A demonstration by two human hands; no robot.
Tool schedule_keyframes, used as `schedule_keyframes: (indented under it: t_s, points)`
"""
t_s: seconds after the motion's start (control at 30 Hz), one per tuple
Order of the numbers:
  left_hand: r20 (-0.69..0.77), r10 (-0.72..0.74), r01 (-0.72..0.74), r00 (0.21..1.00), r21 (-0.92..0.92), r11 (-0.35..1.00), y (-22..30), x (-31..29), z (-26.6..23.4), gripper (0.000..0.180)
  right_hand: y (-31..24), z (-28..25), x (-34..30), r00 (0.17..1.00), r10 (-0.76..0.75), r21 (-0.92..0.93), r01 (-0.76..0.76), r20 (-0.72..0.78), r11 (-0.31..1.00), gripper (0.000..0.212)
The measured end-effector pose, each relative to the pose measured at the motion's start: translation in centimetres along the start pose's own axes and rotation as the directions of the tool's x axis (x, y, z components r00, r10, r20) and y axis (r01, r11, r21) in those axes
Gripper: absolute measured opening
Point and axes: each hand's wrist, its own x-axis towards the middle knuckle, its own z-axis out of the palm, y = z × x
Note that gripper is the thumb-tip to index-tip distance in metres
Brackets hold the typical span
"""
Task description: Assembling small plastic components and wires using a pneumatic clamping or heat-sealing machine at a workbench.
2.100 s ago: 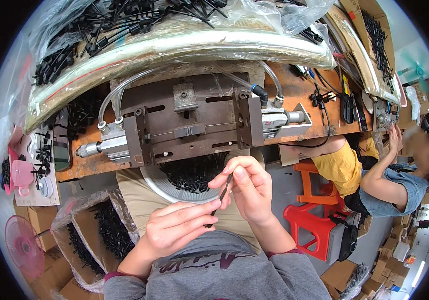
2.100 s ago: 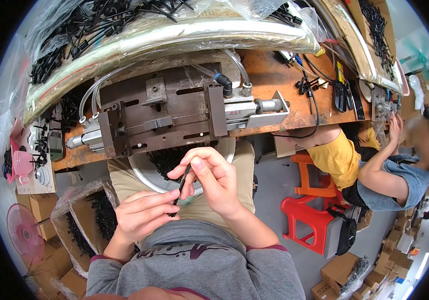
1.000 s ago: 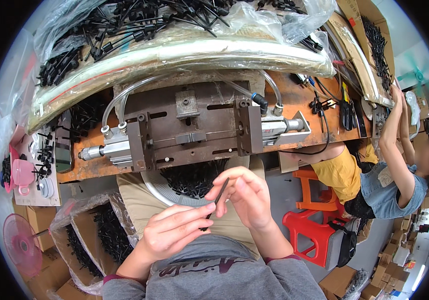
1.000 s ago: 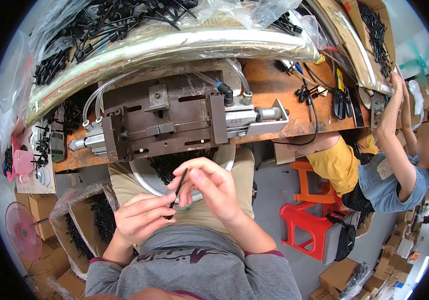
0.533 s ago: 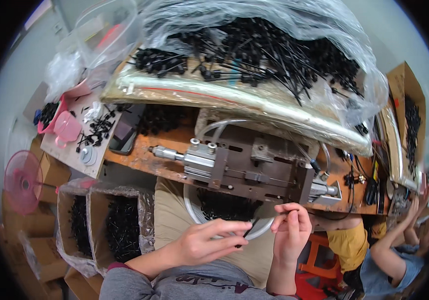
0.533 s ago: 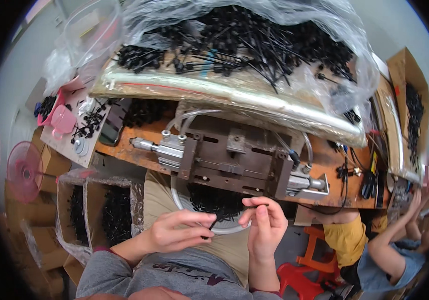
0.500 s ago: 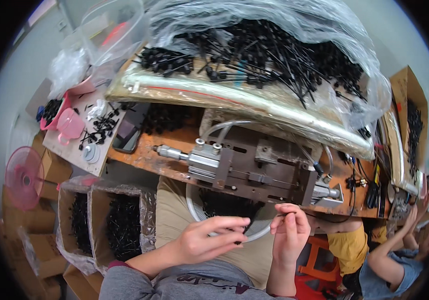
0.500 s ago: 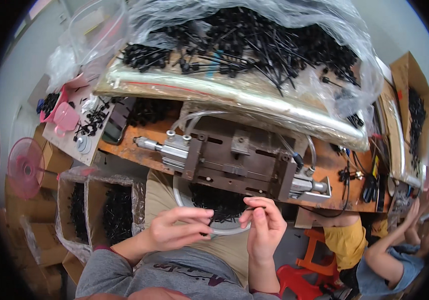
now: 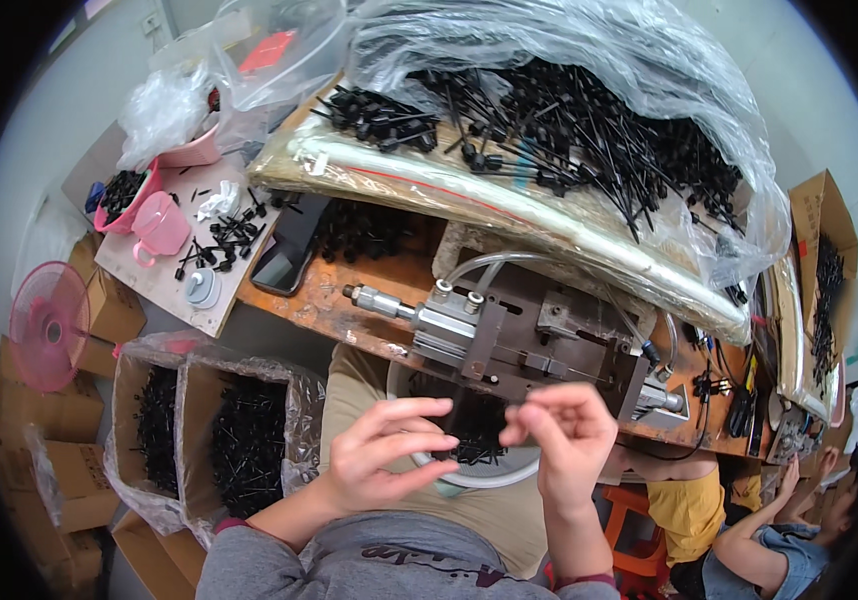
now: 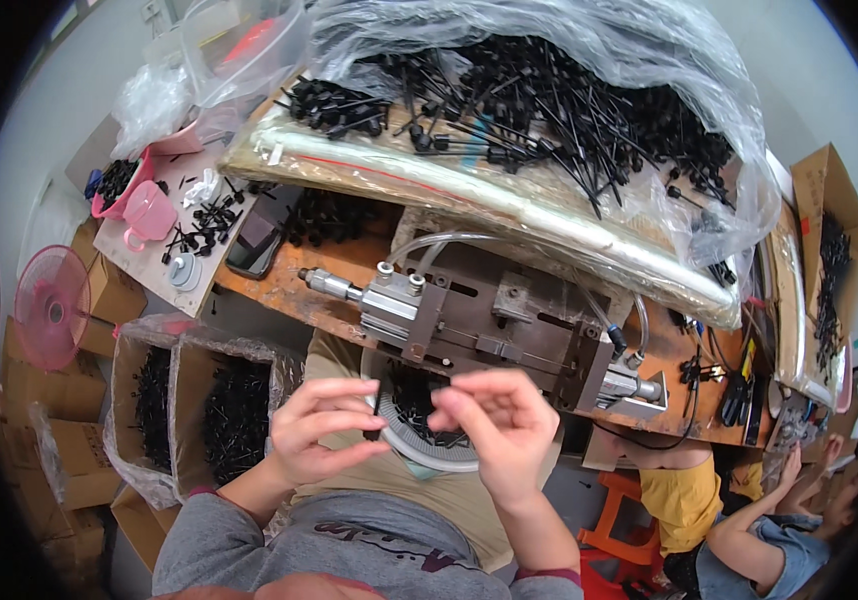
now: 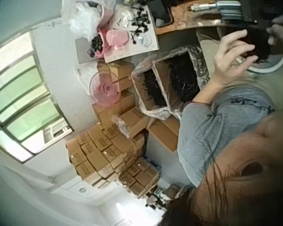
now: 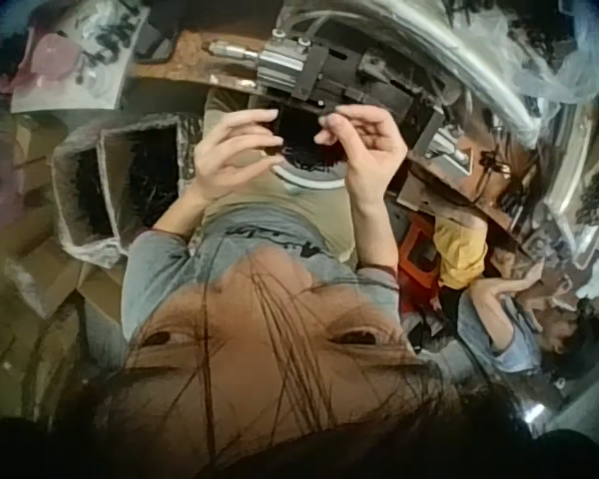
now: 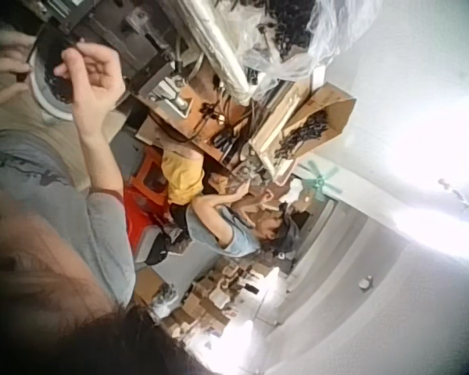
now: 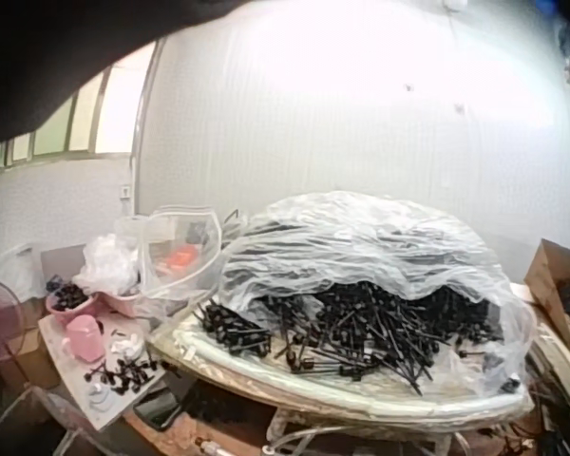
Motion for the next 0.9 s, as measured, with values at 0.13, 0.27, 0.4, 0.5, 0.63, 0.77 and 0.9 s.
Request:
schedule_keyframes:
  t_s: [0.13, 0.27, 0.4, 0.5, 0.63, 0.77, 0.9]
  points:
    - [-0.095, -0.052, 0.049, 0.994, -0.031, 0.998, 0.2, -0.9, -1.7, 0.033, -4.7, 6.2, 4.4, 0.820, -0.572, 0.051, 0.570, 0.030, 0.820, 0.018]
    - [-0.093, -0.014, 0.009, 0.996, -0.048, 0.999, 0.6, -1.3, -1.6, 0.031, -9.4, 12.6, 10.1, 0.430, -0.891, -0.142, 0.900, 0.145, 0.412, 0.032]
    - [-0.102, -0.051, 0.047, 0.993, -0.039, 0.998, 1.4, -2.0, -1.8, 0.029, -9.5, 17.9, 16.7, 0.564, -0.723, -0.645, 0.733, 0.399, 0.215, 0.051]
    - [-0.131, -0.118, 0.095, 0.984, -0.170, 0.981, 0.5, -2.8, -2.5, 0.030, -6.3, 13.5, 12.6, 0.662, -0.693, -0.569, 0.699, 0.285, 0.433, 0.041]
    - [-0.087, -0.216, 0.187, 0.973, -0.263, 0.947, -0.3, -2.5, -2.7, 0.031, -1.2, 5.7, 5.5, 0.952, -0.063, -0.458, 0.201, 0.298, 0.866, 0.026]
    - [0.002, -0.197, 0.187, 0.980, -0.315, 0.930, -0.8, -1.4, -0.5, 0.032, 0.3, 1.9, -0.1, 0.939, 0.094, -0.178, -0.036, 0.330, 0.983, 0.021]
    - [0.163, -0.169, 0.218, 0.972, -0.353, 0.910, -0.3, -0.7, 2.9, 0.037, 0.2, -1.9, -2.4, 0.968, 0.005, -0.205, 0.048, 0.250, 0.978, 0.011]
